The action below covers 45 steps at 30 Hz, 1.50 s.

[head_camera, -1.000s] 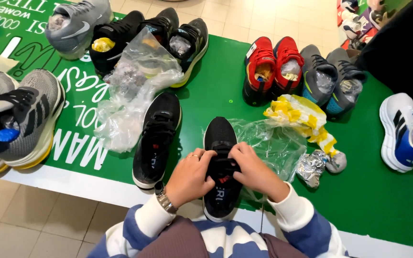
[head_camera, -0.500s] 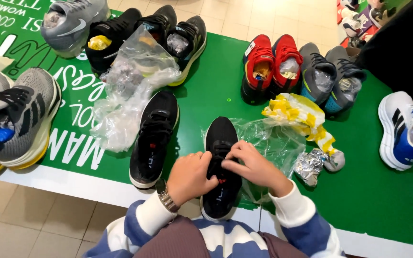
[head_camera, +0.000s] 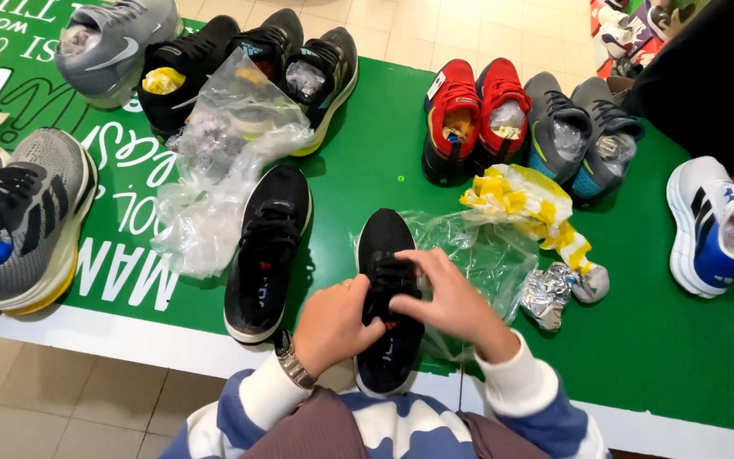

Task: Prepares and organizes various sneakers on a store counter by stuffing them with protective paper and plastic.

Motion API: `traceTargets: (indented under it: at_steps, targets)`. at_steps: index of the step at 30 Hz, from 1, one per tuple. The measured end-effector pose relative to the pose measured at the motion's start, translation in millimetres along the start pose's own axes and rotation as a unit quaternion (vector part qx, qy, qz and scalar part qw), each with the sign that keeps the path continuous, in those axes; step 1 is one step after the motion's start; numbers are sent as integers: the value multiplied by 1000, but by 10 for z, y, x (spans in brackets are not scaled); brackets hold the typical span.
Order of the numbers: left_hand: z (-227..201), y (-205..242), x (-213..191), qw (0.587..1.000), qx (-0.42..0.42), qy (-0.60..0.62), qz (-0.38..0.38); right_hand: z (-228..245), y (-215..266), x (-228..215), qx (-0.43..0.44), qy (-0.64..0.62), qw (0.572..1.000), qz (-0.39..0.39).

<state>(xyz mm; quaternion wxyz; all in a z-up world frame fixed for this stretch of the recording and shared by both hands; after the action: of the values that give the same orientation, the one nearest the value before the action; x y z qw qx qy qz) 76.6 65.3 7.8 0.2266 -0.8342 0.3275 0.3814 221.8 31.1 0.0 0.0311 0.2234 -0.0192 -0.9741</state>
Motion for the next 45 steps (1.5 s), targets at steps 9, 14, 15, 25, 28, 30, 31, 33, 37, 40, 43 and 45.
traceTargets:
  at_steps: [9, 14, 15, 25, 28, 30, 31, 33, 37, 40, 43, 45]
  targets:
    - [138, 57, -70, 999, -6, -29, 35, -68, 538, -81, 40, 276, 957, -83]
    - [16, 49, -225, 999, -9, -6, 43, -22, 508, -139, 37, 224, 969, -99]
    - [-39, 34, -305, 999, -23, -8, 38, 57, 475, -154, 19, 201, 974, -100]
    - [-781, -214, 262, 914, 248, -321, 24, 290, 498, -312, -63, 218, 964, -140]
    - [-588, -426, 636, 896, 220, -379, 77, 356, 668, -192, -6, 217, 973, -83]
    - [-654, -455, 597, 893, 248, -368, 72, 398, 715, 32, -24, 205, 978, -38]
    - [-703, -447, 575, 891, 275, -355, 69, 421, 735, 203, -39, 193, 980, 8]
    - [-890, -469, 119, 914, 276, -295, 35, 313, 781, 323, -87, 196, 977, 11]
    - [-1053, -304, -592, 956, 254, -144, -15, 248, 841, 225, -158, 215, 964, -7]
    - [-932, -4, -1114, 967, 235, -97, 10, 348, 741, -165, -176, 216, 960, -16]
    - [-291, 234, -1325, 983, 133, -110, 59, 273, 582, -454, -165, 215, 963, 9]
    - [467, 462, -958, 981, 69, -121, 131, 139, 549, -567, -140, 226, 964, 3]
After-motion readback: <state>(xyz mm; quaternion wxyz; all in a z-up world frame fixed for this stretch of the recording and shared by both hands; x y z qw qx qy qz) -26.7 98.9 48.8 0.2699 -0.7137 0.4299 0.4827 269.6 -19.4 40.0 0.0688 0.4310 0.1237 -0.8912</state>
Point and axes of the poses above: each hand's wrist, its own y-axis away from the middle knuckle, its own x-axis out of the palm, z = x × y, the point moved 10 cm from there along -y, towards the middle knuckle, and after that the axes turned 3 degrees about z, right-handed, at the moved point
